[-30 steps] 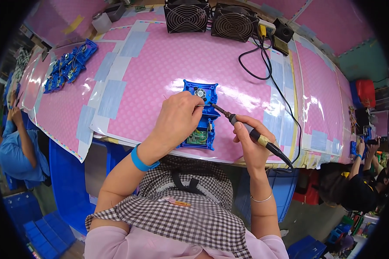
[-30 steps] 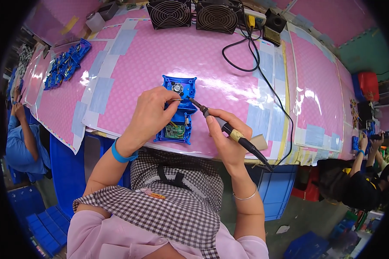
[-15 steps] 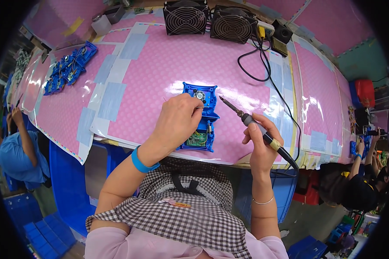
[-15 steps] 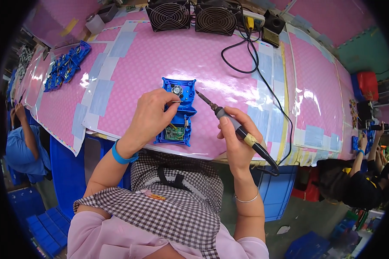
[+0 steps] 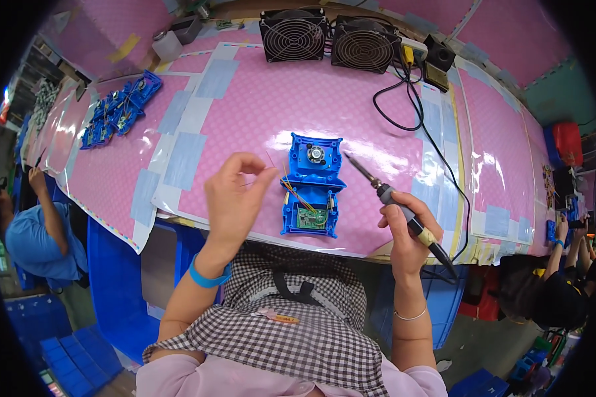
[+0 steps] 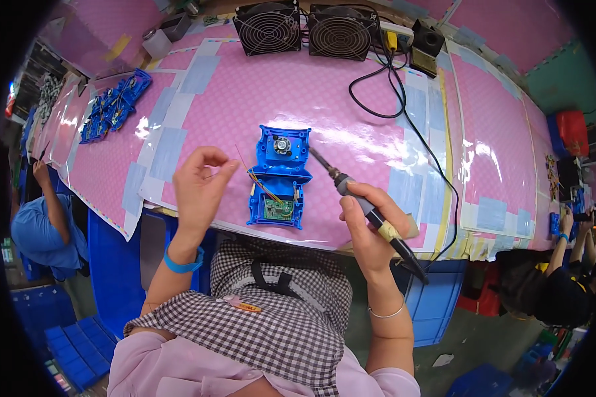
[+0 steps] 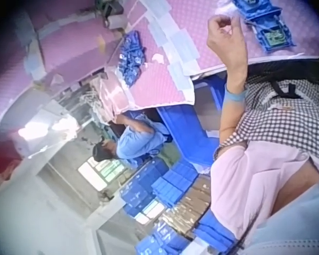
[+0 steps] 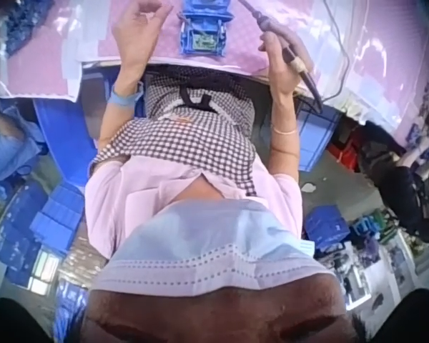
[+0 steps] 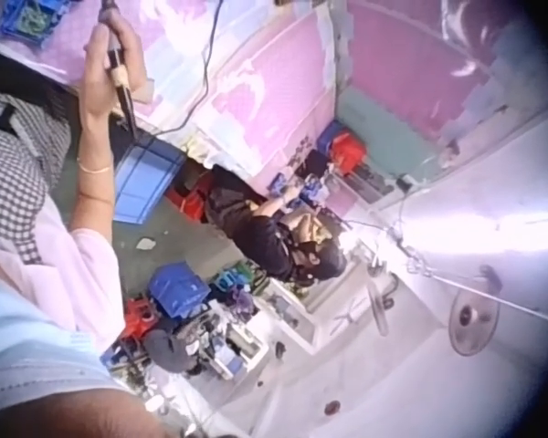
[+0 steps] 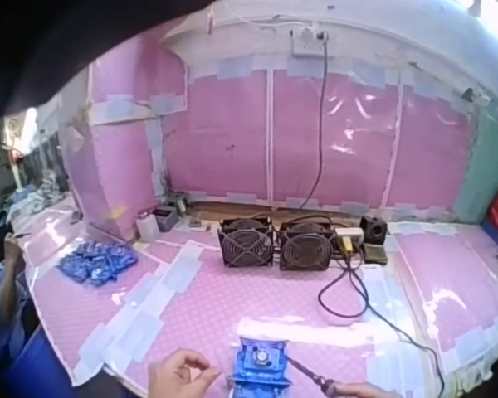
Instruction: Soldering small electronic parts onto a blue cooling fan and circuit board assembly on a factory line.
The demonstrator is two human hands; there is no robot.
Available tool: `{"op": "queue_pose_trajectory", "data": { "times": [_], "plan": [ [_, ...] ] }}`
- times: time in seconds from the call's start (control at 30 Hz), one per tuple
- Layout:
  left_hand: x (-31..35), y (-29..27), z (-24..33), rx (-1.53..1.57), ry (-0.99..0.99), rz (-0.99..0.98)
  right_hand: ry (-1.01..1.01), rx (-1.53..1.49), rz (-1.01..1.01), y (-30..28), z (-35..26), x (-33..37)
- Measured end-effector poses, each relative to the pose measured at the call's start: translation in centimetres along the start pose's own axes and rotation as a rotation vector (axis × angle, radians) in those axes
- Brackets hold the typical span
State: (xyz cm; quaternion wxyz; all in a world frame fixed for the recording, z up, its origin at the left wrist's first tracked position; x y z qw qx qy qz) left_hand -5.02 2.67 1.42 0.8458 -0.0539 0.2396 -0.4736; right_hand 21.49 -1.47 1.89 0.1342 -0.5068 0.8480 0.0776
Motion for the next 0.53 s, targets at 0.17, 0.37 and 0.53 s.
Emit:
{"op": "queue_pose_trajectory", "data": {
  "times": [0.17, 0.37, 0.53],
  "plan": [
    [0.5, 3.0, 0.8, -0.037, 0.147, -0.088, 0.073, -0.036, -0.102, 1.4, 0.3, 0.3],
    [0.5, 4.2, 2.4, 0.014, 0.202, -0.157, 0.093, -0.045, -0.077, 1.9, 0.9, 0.1],
    [0.5, 5.0, 0.6, -0.073, 0.147, -0.211, 0.104, -0.003, -0.118, 2.8, 2.0, 0.2]
  ]
}}
Point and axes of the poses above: each hand's wrist, its own x-axis away from the middle knuckle, its own y-axis out of the palm, z = x × y, the point moved 5 cm from there along -x, towards the middle knuckle, and after that the axes turned 15 degrees about z, right-handed, at the moved point
